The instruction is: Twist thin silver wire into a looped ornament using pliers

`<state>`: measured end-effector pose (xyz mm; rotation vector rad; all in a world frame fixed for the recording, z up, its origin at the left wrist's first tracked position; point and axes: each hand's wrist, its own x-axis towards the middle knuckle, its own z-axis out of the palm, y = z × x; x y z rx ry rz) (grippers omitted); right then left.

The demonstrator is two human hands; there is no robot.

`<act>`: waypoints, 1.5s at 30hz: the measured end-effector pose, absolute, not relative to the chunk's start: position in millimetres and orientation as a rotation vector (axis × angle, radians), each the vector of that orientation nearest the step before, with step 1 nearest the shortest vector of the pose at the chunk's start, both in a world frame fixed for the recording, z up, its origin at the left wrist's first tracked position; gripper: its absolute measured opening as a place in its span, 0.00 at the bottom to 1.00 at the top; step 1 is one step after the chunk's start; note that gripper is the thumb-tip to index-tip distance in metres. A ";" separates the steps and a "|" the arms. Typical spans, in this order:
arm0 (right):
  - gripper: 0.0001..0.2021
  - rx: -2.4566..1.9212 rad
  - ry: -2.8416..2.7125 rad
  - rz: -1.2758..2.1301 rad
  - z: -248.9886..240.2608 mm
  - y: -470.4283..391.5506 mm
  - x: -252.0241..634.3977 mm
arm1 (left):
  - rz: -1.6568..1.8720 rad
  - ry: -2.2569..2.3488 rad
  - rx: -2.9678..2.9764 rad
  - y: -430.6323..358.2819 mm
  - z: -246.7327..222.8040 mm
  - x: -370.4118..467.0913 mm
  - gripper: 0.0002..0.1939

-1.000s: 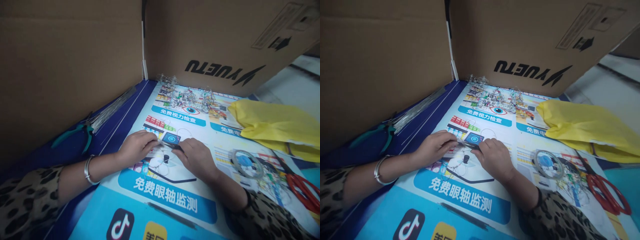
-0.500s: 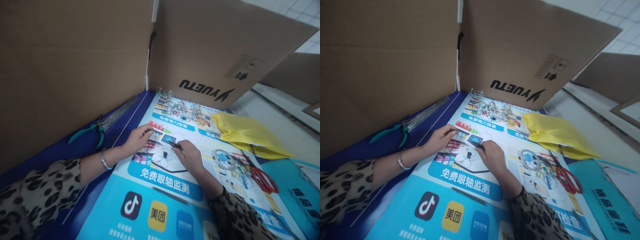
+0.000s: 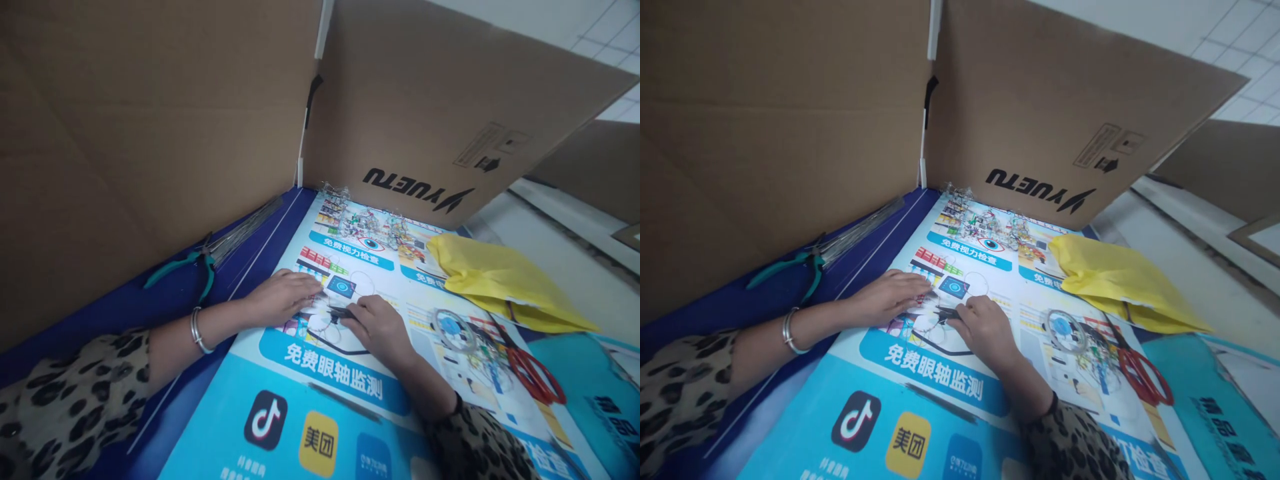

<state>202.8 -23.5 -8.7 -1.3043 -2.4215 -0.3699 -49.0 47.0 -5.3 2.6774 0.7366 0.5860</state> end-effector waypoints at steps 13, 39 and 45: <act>0.13 -1.406 -2.568 -0.534 -4.3 -28.7 196.7 | 0.554 0.787 2.572 51.2 -8.8 -56.1 0.19; 0.18 -0.845 -2.706 -0.180 -6.6 -38.3 172.0 | 0.563 1.058 2.625 48.1 3.6 -47.6 0.05; 0.16 -0.801 -2.683 -0.116 -5.1 -37.7 173.0 | 0.559 1.088 2.630 50.5 -0.2 -44.2 0.06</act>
